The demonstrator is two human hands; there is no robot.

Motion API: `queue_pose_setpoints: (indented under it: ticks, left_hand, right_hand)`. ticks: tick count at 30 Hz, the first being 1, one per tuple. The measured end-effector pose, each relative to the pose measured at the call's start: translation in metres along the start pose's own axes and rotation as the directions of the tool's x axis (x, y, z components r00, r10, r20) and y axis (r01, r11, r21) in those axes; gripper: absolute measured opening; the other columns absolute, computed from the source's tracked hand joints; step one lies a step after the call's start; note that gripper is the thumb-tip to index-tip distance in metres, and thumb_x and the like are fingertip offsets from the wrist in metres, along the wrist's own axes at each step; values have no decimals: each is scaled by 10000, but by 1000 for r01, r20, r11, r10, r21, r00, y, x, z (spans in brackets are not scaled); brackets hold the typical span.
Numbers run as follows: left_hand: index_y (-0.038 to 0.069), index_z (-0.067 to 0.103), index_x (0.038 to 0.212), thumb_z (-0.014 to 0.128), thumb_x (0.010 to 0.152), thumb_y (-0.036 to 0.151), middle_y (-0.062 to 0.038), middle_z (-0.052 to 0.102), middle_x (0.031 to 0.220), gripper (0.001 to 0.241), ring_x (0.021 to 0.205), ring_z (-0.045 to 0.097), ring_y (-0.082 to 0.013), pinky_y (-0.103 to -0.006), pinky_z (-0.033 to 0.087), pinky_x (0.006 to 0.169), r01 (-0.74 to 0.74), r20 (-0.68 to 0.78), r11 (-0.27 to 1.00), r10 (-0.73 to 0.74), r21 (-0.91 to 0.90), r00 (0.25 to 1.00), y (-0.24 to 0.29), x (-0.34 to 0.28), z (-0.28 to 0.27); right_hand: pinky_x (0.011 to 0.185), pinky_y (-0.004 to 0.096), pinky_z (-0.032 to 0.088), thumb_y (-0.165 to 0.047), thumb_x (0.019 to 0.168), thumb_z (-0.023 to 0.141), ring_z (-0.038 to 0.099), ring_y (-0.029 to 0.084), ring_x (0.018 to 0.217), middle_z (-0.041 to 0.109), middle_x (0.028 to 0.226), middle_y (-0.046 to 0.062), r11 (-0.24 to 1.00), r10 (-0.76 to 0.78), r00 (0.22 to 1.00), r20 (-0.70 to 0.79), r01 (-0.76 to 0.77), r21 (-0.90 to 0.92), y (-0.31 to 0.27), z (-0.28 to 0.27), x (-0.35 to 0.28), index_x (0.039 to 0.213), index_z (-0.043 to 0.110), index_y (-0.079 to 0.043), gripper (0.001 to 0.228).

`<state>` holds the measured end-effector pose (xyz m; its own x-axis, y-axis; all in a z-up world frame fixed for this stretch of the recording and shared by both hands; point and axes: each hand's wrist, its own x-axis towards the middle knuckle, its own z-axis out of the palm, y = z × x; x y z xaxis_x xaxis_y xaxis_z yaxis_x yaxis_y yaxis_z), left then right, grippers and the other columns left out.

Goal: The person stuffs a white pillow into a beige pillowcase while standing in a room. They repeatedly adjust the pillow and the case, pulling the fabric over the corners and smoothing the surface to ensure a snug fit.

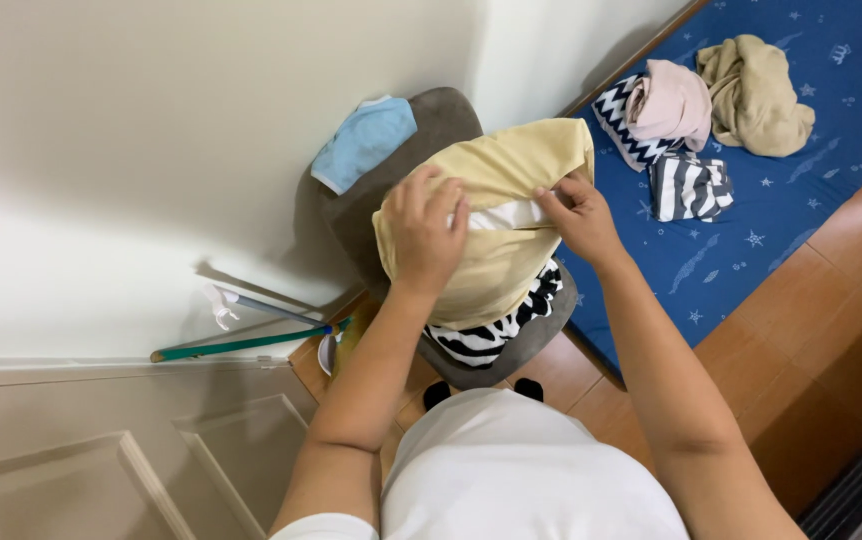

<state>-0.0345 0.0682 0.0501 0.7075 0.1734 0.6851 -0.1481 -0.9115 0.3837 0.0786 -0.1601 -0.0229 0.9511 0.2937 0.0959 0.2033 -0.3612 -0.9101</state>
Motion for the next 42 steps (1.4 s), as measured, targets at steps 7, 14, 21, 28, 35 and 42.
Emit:
queue_pose_setpoints:
  ticks: [7, 14, 21, 28, 35, 42]
  left_hand:
    - [71, 705, 1193, 712, 826, 174, -88, 658, 1160, 381, 1094, 601, -316, -449, 428, 912, 29, 252, 975, 28, -221, 967, 4, -9, 60]
    - [115, 691, 1089, 639, 914, 40, -43, 657, 1048, 197, 1079, 602, -277, -432, 443, 1002, -80, 76, 949, 108, -306, 991, -8, -29, 59]
    - [134, 670, 1081, 654, 885, 62, -41, 647, 1178, 210, 1178, 597, -282, -459, 434, 1061, -202, -5, 944, 207, -260, 978, -21, -40, 55]
    - [29, 685, 1234, 694, 730, 632, -202, 591, 1286, 786, 1220, 530, -375, -523, 350, 1081, -201, 51, 969, 210, -143, 976, 4, -15, 4]
    - [110, 699, 1090, 570, 996, 105, -72, 748, 1050, 160, 1056, 696, -273, -434, 501, 1027, -114, 172, 976, 147, -185, 974, -29, -40, 48]
    - [70, 669, 1104, 568, 866, -25, -115, 739, 929, 275, 913, 702, -332, -462, 509, 908, -268, -76, 904, 257, -332, 963, -13, 34, 2]
  right_hand:
    - [782, 285, 484, -260, 986, 725, 595, 162, 937, 597, 1103, 45, 971, -238, 971, 34, 238, -3, -34, 11, -9, 961, 721, 10, 271]
    - [981, 435, 509, -132, 893, 787, 544, 400, 1225, 518, 1390, 276, 897, -323, 904, -281, 197, -397, -47, -21, -2, 1184, 703, -16, 324]
    - [707, 464, 557, -132, 1056, 584, 711, 285, 798, 727, 1048, 72, 951, 309, 947, -90, -309, 10, 18, -21, 29, 1320, 656, -123, 274]
    - [806, 462, 620, -45, 1102, 483, 644, 166, 782, 672, 984, 52, 536, 263, 964, -38, -113, 836, 31, -28, 30, 1167, 555, -141, 137]
    - [846, 433, 603, 9, 1068, 481, 709, 236, 832, 676, 969, 105, 423, 356, 929, -106, -59, 904, -8, -47, -2, 1159, 546, -93, 152]
    - [1120, 352, 488, -156, 1186, 756, 556, 192, 1221, 566, 1352, 111, 919, -106, 957, -269, 198, 341, 18, -34, -56, 1376, 540, -13, 321]
